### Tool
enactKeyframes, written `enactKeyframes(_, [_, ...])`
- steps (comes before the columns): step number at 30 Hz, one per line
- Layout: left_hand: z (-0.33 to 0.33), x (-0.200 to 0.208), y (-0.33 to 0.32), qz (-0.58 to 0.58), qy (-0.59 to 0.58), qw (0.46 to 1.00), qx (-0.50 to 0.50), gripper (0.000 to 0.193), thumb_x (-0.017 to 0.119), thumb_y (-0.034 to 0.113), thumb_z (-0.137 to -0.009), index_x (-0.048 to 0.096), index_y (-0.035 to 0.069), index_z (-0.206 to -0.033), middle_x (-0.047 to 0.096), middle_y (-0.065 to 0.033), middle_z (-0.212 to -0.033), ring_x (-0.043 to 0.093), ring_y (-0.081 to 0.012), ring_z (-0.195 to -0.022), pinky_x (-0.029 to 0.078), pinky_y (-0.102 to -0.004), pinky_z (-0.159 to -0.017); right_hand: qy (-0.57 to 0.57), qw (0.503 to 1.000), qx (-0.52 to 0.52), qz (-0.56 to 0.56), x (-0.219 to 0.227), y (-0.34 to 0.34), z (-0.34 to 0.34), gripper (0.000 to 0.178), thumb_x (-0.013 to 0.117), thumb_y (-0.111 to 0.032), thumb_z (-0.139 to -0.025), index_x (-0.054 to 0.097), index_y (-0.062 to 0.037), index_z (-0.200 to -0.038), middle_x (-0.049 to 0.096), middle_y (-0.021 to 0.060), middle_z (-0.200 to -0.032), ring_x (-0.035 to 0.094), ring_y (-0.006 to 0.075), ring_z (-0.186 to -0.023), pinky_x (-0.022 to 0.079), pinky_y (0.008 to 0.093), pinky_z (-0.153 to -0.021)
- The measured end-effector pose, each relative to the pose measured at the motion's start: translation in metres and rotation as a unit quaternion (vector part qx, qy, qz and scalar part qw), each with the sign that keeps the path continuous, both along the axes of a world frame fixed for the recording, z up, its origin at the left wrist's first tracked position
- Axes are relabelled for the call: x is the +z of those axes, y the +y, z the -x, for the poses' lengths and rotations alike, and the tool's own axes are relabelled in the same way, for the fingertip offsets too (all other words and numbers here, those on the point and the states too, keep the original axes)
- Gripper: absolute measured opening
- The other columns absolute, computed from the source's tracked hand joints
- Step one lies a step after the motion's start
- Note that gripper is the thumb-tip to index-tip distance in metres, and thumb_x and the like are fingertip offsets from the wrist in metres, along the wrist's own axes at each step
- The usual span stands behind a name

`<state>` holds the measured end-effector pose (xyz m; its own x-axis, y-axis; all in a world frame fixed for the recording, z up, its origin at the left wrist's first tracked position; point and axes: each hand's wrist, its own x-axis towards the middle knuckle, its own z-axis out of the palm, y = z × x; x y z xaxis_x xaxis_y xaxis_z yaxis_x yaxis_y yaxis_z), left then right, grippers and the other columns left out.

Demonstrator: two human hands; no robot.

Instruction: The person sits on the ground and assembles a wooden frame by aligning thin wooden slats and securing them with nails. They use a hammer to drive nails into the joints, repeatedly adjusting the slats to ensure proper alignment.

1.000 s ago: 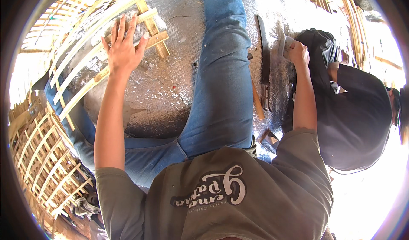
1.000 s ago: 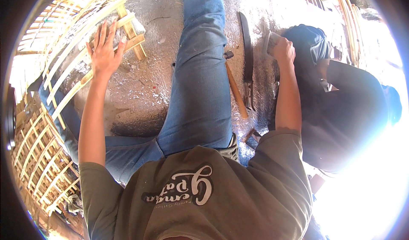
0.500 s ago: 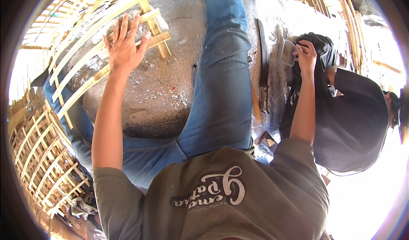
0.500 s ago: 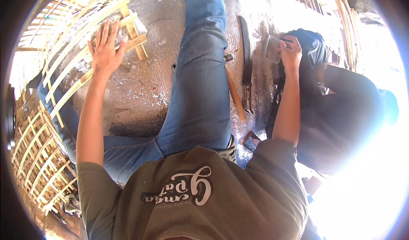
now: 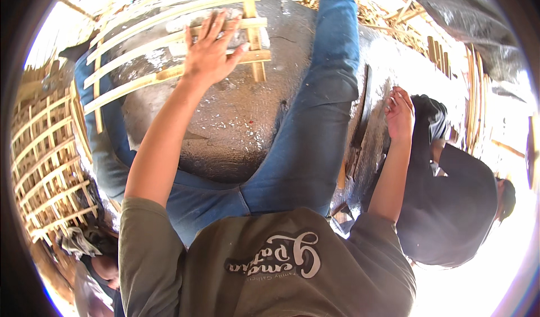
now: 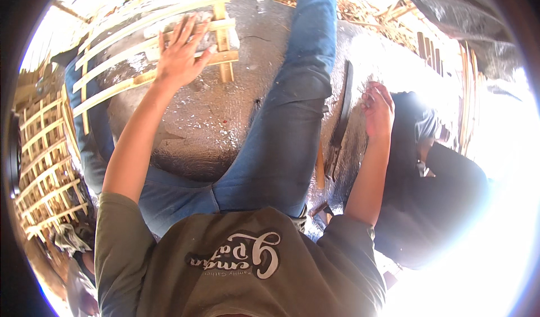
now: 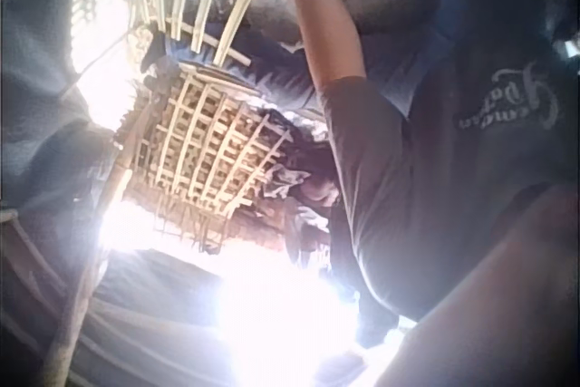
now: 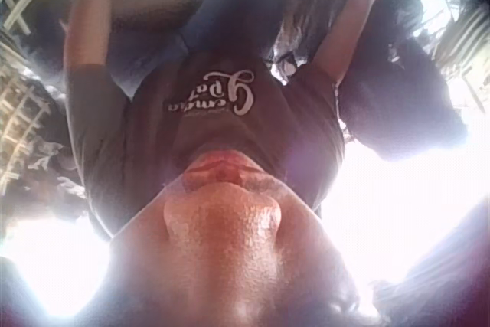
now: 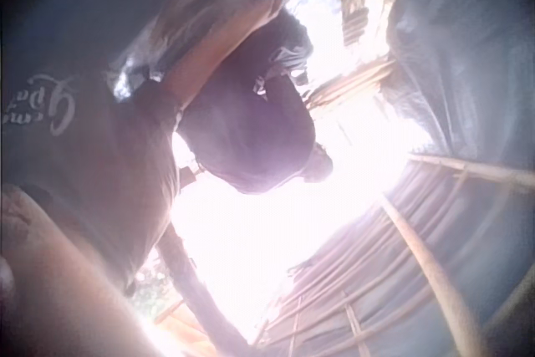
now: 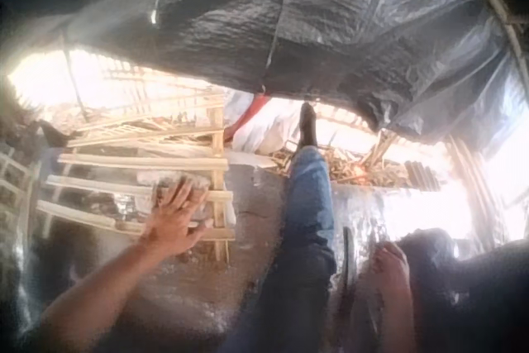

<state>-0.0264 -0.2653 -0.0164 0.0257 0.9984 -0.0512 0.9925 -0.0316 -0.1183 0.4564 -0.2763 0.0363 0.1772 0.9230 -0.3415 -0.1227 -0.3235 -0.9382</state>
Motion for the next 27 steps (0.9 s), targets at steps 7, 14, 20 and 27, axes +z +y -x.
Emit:
enactKeyframes(7, [0.005,-0.002,-0.008,-0.034,-0.054,0.998,-0.003,0.067,0.031,0.063,-0.101,0.02,0.034,-0.16,0.012,-0.0016,-0.168,0.01,-0.0235,-0.155,0.003,-0.0607,-0.123,-0.035,0.997,0.07,-0.029,0.014,0.028,0.066,0.023,0.067,-0.016,-0.097,0.064,-0.0061,-0.117,0.063,0.0018,-0.101,0.059,0.0095,-0.086,0.046,0.0245,-0.068])
enactKeyframes(14, [0.004,0.002,-0.008,-0.023,-0.075,0.997,0.0,0.07,0.034,0.064,-0.1,0.021,0.031,-0.16,0.012,-0.004,-0.168,0.008,-0.0266,-0.155,0.002,-0.0613,-0.122,-0.168,0.963,0.154,-0.143,0.016,0.066,0.136,0.019,0.073,-0.017,-0.094,0.074,-0.0057,-0.109,0.068,0.0025,-0.087,0.059,0.0063,-0.074,0.047,0.0216,-0.063])
enactKeyframes(20, [0.003,0.003,-0.008,-0.045,-0.107,0.993,-0.005,0.067,0.044,0.057,-0.099,0.027,0.03,-0.158,0.014,-0.0037,-0.168,0.009,-0.0245,-0.155,0.004,-0.0617,-0.122,-0.278,0.894,0.197,-0.292,0.008,0.095,0.223,0.016,0.076,-0.016,-0.091,0.078,-0.0097,-0.105,0.077,0.0044,-0.09,0.069,0.0101,-0.073,0.055,0.0249,-0.068])
enactKeyframes(27, [0.003,0.003,-0.007,-0.043,-0.097,0.994,-0.006,0.066,0.04,0.06,-0.1,0.023,0.035,-0.159,0.015,-0.0034,-0.168,0.01,-0.0251,-0.155,0.005,-0.0633,-0.122,-0.342,0.804,0.262,-0.41,-0.024,0.117,0.297,0.015,0.076,-0.016,-0.086,0.077,-0.0109,-0.1,0.077,0.0085,-0.087,0.076,0.0164,-0.083,0.058,0.0279,-0.075])
